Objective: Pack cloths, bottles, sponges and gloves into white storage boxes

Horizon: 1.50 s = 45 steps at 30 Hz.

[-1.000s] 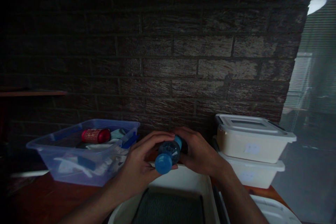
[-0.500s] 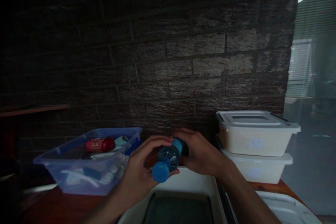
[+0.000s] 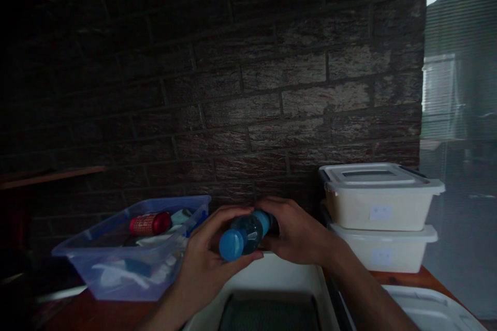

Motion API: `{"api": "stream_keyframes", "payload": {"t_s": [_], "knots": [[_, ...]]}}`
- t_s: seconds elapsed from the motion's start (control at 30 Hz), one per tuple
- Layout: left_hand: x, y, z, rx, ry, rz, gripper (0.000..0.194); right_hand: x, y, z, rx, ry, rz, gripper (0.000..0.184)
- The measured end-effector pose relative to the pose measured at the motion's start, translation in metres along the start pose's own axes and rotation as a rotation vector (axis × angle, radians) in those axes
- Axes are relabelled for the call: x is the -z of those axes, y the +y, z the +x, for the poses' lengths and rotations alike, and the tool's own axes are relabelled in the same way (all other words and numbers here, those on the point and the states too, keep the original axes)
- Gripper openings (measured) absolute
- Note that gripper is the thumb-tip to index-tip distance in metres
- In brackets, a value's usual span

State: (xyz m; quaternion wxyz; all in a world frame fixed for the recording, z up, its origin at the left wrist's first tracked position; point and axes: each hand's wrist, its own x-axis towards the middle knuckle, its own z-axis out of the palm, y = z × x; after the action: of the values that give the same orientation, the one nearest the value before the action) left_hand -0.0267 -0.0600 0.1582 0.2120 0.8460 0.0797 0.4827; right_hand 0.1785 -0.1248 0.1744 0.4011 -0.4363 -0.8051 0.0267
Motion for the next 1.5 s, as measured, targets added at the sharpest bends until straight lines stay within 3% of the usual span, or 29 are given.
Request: {"api": "stream_keyframes", "payload": {"t_s": [0.57, 1.17, 1.5], "knots": [[0.000, 0.000, 0.000, -0.064, -0.042, 0.022, 0.055, -0.003, -0.004, 0.003, -0.015, -0.005, 0.002, 0.032], [-0.001, -0.002, -0.002, -0.054, -0.057, 0.021, 0.058, -0.002, -0.006, 0.002, 0.005, 0.010, -0.035, 0.042], [-0.007, -0.008, -0.004, -0.177, -0.025, 0.062, 0.058, 0.002, 0.000, 0.002, 0.089, 0.060, -0.131, 0.047]]}}
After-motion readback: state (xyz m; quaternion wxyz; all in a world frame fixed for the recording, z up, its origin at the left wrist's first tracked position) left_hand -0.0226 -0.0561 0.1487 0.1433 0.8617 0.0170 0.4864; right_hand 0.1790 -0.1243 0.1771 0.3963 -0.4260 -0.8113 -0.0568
